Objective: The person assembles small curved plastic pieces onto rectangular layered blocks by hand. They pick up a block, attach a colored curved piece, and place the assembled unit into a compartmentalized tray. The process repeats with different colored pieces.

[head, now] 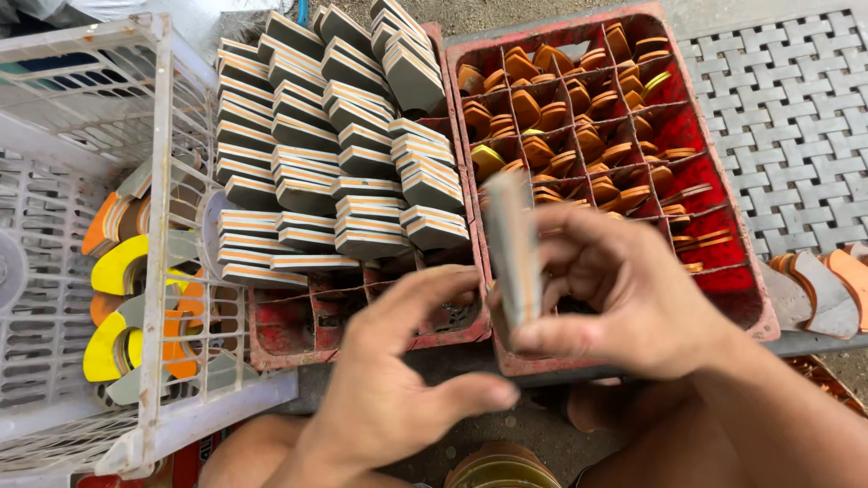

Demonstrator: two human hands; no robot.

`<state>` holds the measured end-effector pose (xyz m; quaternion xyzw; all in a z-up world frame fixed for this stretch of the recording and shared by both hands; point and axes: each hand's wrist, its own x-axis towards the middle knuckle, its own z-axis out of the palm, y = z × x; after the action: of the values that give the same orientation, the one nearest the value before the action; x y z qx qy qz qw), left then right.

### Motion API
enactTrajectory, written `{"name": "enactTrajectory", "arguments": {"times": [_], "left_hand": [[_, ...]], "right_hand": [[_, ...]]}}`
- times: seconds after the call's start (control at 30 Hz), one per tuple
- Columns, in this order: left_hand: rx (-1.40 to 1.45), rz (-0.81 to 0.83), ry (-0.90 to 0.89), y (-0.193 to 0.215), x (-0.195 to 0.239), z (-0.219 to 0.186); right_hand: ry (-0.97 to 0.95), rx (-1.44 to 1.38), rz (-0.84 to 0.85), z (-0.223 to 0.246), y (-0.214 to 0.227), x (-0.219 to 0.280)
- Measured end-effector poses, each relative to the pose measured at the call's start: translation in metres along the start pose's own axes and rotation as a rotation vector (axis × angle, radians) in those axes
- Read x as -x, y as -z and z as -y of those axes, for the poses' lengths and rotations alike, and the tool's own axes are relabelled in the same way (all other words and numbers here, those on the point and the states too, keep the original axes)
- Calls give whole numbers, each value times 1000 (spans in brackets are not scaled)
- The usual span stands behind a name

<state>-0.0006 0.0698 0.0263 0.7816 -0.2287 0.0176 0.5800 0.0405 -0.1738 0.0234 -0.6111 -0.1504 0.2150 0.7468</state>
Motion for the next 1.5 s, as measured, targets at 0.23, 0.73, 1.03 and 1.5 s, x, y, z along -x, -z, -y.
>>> {"name": "enactTrajectory", "arguments": {"times": [0.23, 0.73, 1.03, 1.5], "left_hand": [[-151, -3, 41, -17, -3, 2], [-197, -115, 44, 6, -6, 6], [-261, -146, 30, 2, -4, 14], [-166, -160, 123, 3, -4, 12]], "right_hand": [[-48, 177, 24, -7, 13, -5], [-489, 1243, 306, -11, 24, -63], [-401, 1486, 309, -18, 17, -49], [-136, 1674, 294, -27, 11, -44]]}}
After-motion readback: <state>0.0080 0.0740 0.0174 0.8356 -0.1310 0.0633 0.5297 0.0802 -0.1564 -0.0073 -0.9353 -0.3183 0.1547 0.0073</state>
